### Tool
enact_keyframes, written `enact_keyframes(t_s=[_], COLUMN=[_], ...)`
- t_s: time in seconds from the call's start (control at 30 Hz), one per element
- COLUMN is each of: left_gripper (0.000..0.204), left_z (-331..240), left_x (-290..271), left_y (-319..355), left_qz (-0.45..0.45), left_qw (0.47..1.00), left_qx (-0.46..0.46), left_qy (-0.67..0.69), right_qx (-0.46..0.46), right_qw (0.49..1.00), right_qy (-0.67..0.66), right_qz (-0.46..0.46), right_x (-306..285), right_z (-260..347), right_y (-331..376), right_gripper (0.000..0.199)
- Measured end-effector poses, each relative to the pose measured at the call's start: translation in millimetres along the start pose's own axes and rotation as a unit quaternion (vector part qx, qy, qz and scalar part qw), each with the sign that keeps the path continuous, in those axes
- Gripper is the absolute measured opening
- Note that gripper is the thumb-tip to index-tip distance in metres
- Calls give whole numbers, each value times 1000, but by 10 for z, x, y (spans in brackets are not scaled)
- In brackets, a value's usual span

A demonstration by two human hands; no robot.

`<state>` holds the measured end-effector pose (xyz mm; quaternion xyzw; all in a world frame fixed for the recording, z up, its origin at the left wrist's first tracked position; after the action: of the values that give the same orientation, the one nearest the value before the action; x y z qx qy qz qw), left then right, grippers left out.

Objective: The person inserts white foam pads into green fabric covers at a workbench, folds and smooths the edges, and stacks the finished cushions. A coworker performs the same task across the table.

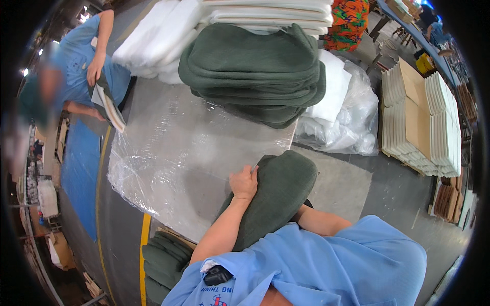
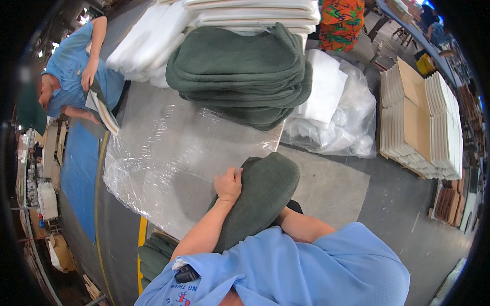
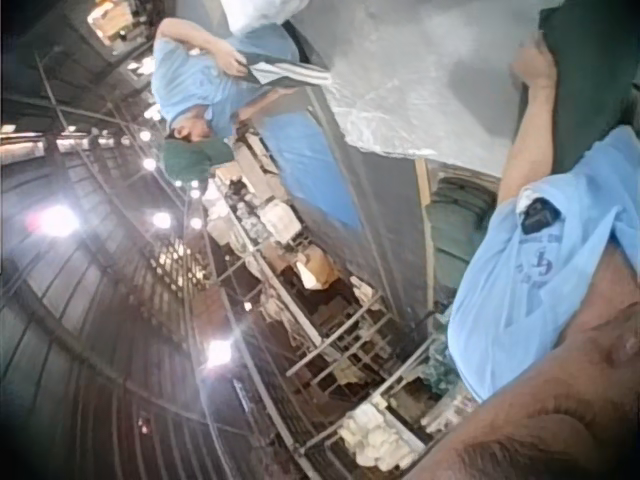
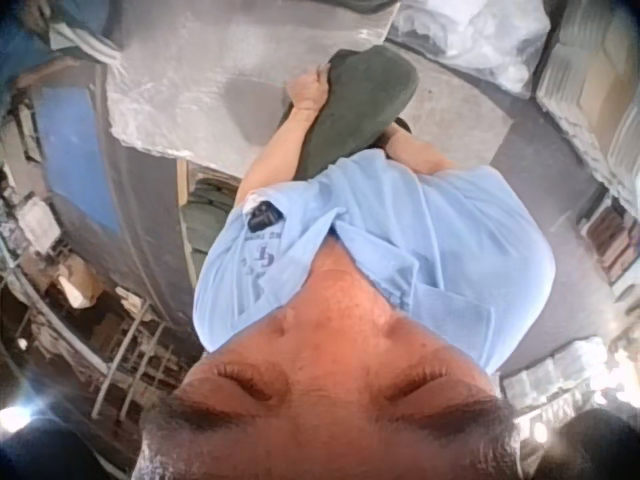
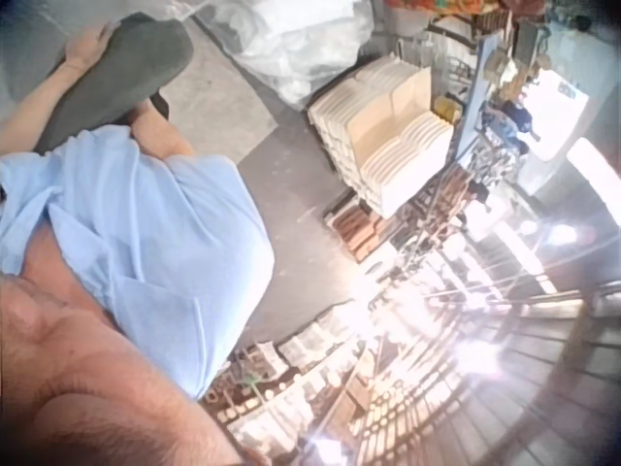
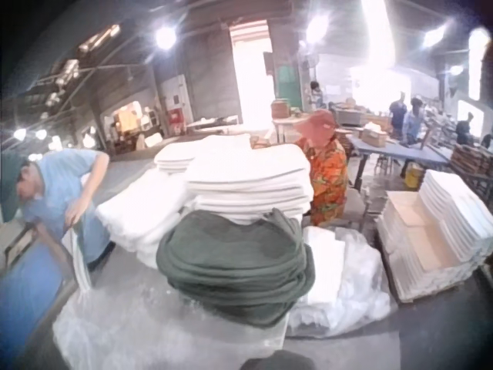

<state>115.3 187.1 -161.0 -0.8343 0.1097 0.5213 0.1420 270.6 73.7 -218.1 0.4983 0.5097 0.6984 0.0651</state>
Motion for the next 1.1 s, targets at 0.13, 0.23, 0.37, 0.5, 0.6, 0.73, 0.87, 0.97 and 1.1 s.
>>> enact_keyframes(t_s=[0.13, 0.23, 0.37, 0.5, 0.6, 0.73, 0.87, 0.97, 1.1], left_gripper=[24, 24, 26, 26, 27, 35, 39, 40, 30], left_z=[95, 160, 159, 173, 184, 143, 4, -181, -260], left_x=[63, 124, 152, 171, 181, 76, -55, -49, 134], left_y=[-41, -64, -100, -94, -117, -228, -435, -482, -314], left_qz=[-78, -91, -74, -39, -22, 115, 225, 193, 92], left_qw=[994, 990, 993, 996, 995, 992, 972, 981, 994], left_qx=[82, 106, 95, 83, 93, 47, -59, -29, 50], left_qy=[3, -6, 8, 4, -8, -28, 42, 10, 6], right_qx=[7, 14, 17, 7, -13, -26, -39, -39, -31], right_qw=[999, 998, 996, 996, 996, 997, 997, 998, 999], right_qy=[13, 22, 29, 31, 26, 37, 30, 28, 24], right_qz=[-32, -60, -77, -87, -80, -61, -51, -43, -26], right_x=[5, 34, 66, 44, 2, -38, -131, -163, 8], right_z=[29, 49, 83, 128, 162, 273, 316, 352, 438], right_y=[-138, -226, -328, -326, -241, -172, -94, -35, -204], right_gripper=[36, 36, 36, 36, 36, 36, 36, 36, 36])
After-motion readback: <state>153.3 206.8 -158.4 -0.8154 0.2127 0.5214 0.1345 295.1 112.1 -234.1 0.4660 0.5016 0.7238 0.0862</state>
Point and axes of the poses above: each hand's wrist, its own y-axis away from the middle knuckle, its own x-axis out of the palm, z = x × y, the point moved 3 cm from there along -y, towards the middle knuckle, and after that the axes turned 14 degrees about x, right-handed, at the moved point
